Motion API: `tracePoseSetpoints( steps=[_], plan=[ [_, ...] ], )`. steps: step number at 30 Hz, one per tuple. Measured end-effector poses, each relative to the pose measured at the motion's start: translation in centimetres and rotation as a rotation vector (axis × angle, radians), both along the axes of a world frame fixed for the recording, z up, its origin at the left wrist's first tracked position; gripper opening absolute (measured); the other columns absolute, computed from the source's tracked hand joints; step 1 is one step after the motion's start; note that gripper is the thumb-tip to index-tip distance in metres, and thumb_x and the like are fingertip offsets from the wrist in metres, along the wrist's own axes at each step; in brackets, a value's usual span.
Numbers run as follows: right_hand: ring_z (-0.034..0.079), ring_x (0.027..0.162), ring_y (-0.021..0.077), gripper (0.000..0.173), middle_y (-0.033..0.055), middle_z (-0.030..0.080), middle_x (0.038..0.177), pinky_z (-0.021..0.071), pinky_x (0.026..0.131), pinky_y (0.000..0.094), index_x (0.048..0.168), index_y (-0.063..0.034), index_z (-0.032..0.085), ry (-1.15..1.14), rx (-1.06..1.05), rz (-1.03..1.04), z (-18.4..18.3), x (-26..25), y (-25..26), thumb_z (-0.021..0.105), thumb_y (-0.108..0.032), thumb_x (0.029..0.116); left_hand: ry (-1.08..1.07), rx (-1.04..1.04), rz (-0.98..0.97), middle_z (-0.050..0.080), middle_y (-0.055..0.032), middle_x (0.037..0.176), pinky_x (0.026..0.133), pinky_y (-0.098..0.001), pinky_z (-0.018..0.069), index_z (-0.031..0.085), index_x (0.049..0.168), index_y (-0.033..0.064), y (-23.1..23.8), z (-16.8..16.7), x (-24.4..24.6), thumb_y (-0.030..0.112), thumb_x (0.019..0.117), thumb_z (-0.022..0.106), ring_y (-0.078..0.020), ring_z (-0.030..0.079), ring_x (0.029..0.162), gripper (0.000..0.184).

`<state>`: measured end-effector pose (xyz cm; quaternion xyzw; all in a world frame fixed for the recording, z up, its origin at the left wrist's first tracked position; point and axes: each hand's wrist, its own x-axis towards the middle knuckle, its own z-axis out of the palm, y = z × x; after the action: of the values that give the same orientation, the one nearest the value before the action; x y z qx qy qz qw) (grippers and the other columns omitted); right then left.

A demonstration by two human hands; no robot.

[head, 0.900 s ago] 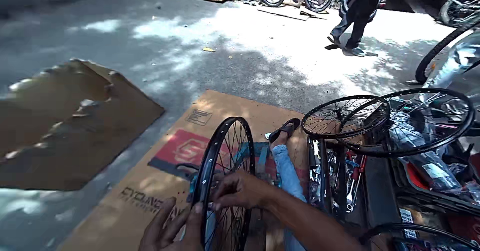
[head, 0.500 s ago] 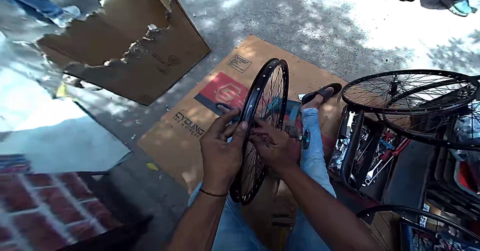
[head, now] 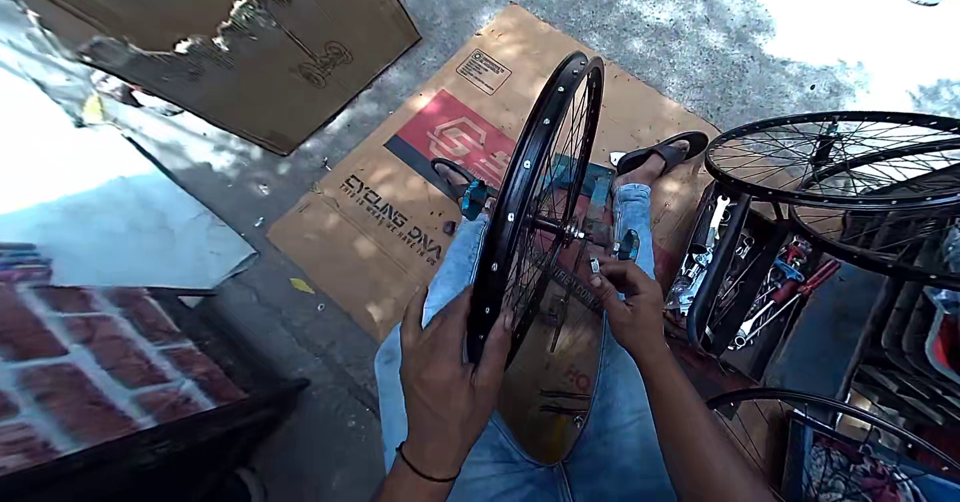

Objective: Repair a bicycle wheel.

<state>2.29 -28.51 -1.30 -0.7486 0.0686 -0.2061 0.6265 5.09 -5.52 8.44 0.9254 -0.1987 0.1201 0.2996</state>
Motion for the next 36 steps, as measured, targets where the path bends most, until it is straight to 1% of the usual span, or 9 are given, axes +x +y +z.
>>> tracePoseSetpoints(
  steps=[2,3,5,7,12,18,23,28,36],
  plan=[
    [0.072,0.096,0.0135,0.022,0.0073,0.072,0.114,0.0631,0.080,0.0307,0.103,-0.0052,0.070,0.074,0.088,-0.046,-1.5,-1.4,0.7,0.067,-0.026,0.0994,0.056,0.160,0.036,0.074,-0.0119,0.119,0.117,-0.0673,0.0270,0.074,0.117,0.0040,3.2,-2.8,-4.1,0.044,0.1025,0.054,-0.0274,0.068,0.118,0.048],
    [0.073,0.096,0.0140,0.020,0.0075,0.073,0.114,0.0636,0.080,0.0310,0.103,-0.0048,0.070,0.098,0.128,-0.069,-2.1,-1.8,0.9,0.068,-0.024,0.0985,0.146,0.297,0.054,0.070,-0.0146,0.127,0.116,-0.0702,0.0248,0.074,0.119,0.0050,4.9,-3.9,-6.1,0.049,0.1011,0.052,-0.0341,0.062,0.127,0.052],
    [0.072,0.089,0.0132,0.016,0.0071,0.073,0.110,0.0630,0.077,0.0294,0.104,-0.0045,0.070,0.133,0.190,-0.114,-3.0,-2.4,1.2,0.068,-0.020,0.0980,0.382,0.487,0.092,0.052,-0.0239,0.149,0.115,-0.0718,0.0219,0.062,0.138,0.0007,7.6,-5.1,-8.9,0.057,0.0936,0.055,-0.0462,0.047,0.140,0.072],
    [0.071,0.083,0.0126,0.014,0.0060,0.073,0.102,0.0622,0.075,0.0290,0.107,-0.0042,0.069,0.149,0.239,-0.149,-3.7,-2.4,1.1,0.067,-0.016,0.0988,0.473,0.487,0.139,0.043,-0.0285,0.154,0.117,-0.0686,0.0230,0.044,0.150,-0.0051,8.9,-5.0,-10.0,0.063,0.0877,0.061,-0.0483,0.042,0.142,0.094],
    [0.069,0.072,0.0129,0.012,0.0046,0.071,0.087,0.0609,0.069,0.0294,0.105,-0.0063,0.070,0.228,0.248,-0.192,-4.2,-2.3,0.9,0.067,-0.017,0.0998,0.407,0.328,0.120,0.049,-0.0295,0.149,0.117,-0.0658,0.0275,0.041,0.150,-0.0093,8.1,-2.7,-8.2,0.062,0.0860,0.066,-0.0475,0.046,0.139,0.099],
    [0.069,0.071,0.0169,0.014,0.0061,0.073,0.084,0.0603,0.067,0.0339,0.099,-0.0053,0.071,0.534,0.292,-0.045,-6.2,-4.1,2.5,0.068,-0.019,0.0993,0.338,0.109,0.074,0.054,-0.0290,0.143,0.113,-0.0527,0.0399,0.043,0.146,-0.0103,5.6,-2.3,-7.4,0.052,0.0878,0.071,-0.0390,0.054,0.132,0.090],
    [0.068,0.078,0.0135,0.030,0.0027,0.072,0.086,0.0575,0.077,0.0374,0.097,-0.0090,0.073,0.925,0.130,0.352,-7.8,-5.7,4.4,0.067,-0.038,0.0975,0.302,0.030,0.091,0.060,-0.0259,0.137,0.109,-0.0479,0.0460,0.046,0.144,-0.0089,4.7,-2.6,-7.6,0.049,0.0894,0.072,-0.0322,0.059,0.126,0.084],
    [0.069,0.093,0.0253,0.042,0.0099,0.072,0.100,0.0541,0.087,0.0533,0.107,-0.0085,0.072,1.031,-0.146,0.841,-7.5,-6.0,6.4,0.061,-0.048,0.0977,0.304,0.005,0.100,0.060,-0.0254,0.136,0.109,-0.0450,0.0470,0.047,0.143,-0.0090,4.6,-2.8,-7.5,0.048,0.0892,0.072,-0.0298,0.059,0.127,0.083],
    [0.067,0.088,0.0274,0.042,0.0102,0.069,0.092,0.0515,0.082,0.0543,0.101,-0.0080,0.070,1.053,-0.244,0.956,-8.4,-6.0,7.2,0.058,-0.048,0.0989,0.272,-0.006,0.132,0.061,-0.0234,0.136,0.109,-0.0421,0.0472,0.047,0.145,-0.0066,4.7,-3.0,-6.9,0.049,0.0887,0.072,-0.0265,0.059,0.127,0.083]
  ],
)
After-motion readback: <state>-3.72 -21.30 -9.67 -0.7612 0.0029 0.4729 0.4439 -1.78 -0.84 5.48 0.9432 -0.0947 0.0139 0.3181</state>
